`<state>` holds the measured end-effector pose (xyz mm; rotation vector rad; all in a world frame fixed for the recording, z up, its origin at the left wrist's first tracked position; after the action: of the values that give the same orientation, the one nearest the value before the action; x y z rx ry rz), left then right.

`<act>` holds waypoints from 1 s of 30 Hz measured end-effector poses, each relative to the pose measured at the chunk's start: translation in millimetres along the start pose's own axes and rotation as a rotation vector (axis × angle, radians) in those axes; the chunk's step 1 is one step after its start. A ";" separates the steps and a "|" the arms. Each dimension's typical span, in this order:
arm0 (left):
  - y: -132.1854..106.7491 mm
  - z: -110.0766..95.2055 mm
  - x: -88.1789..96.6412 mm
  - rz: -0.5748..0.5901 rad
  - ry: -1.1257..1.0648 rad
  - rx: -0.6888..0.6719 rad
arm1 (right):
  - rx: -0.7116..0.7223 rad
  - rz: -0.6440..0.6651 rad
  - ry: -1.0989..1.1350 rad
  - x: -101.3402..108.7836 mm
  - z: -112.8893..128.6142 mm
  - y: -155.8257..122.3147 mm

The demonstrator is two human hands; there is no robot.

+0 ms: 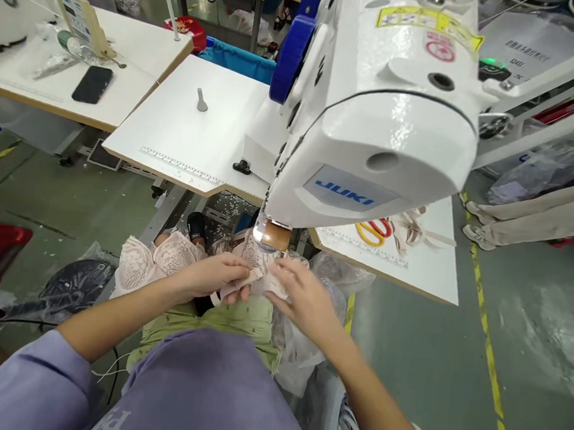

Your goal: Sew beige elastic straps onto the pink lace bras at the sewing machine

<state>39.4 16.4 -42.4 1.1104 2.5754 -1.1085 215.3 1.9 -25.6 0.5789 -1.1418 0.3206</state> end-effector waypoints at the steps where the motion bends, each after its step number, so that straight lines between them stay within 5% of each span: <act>1: -0.3 -2.1 -3.0 0.037 0.086 0.025 | 0.067 0.051 0.052 -10.1 15.1 0.5; 2: -0.7 -4.3 -2.6 0.029 0.193 0.015 | 0.086 0.080 0.099 -17.4 22.0 0.4; 4: -2.6 -8.8 9.3 -0.161 0.406 -0.123 | -0.037 0.063 0.194 -23.9 12.2 -1.3; 7: -12.2 4.8 29.2 -0.584 0.458 -0.426 | -0.494 -0.097 0.444 -23.3 -29.8 -13.5; 8: -10.0 19.9 28.9 -0.610 0.380 -0.464 | -0.656 -0.144 0.596 -25.9 -39.5 -19.5; 9: -2.9 38.5 24.3 -0.568 0.265 -0.455 | -0.800 -0.180 0.777 -30.7 -43.4 -24.8; 12: 30.4 90.0 -20.8 -0.118 -0.234 -0.268 | -1.031 -0.205 1.313 -47.9 -22.1 -28.4; 14: 39.0 95.5 -49.2 0.041 -0.499 -0.290 | -1.037 -0.163 1.491 -50.9 2.8 -24.4; 17: 27.8 71.4 -58.9 -0.028 -0.549 -0.581 | -0.929 -0.151 1.456 -37.7 25.3 -18.0; 20: -0.8 36.2 -52.4 -0.090 -0.129 -0.882 | -0.796 -0.316 1.249 -8.9 21.6 -9.6; 23: -21.4 10.1 -42.0 -0.140 0.405 -1.036 | -0.643 -0.396 1.026 14.0 8.4 9.7; 27: -17.2 -8.5 -20.1 -0.367 0.908 -0.843 | -0.601 -0.414 0.690 14.4 -18.2 36.5; 30: -6.6 -13.1 -8.2 -0.457 1.081 -0.599 | -0.704 -0.416 0.884 -8.8 -38.3 45.6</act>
<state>43.1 17.5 -26.0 1.1424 3.6602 0.4885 217.2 61.6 -32.7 0.0039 -0.2116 -0.1922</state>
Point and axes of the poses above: each hand's wrist, its own y-axis towards the middle knuckle, its own x-axis out of the back of the hand, z = x × y, the point moved 6 cm from there along y, towards the middle knuckle, and after that the axes turned 4 degrees about -y, right-handed, at the moved point
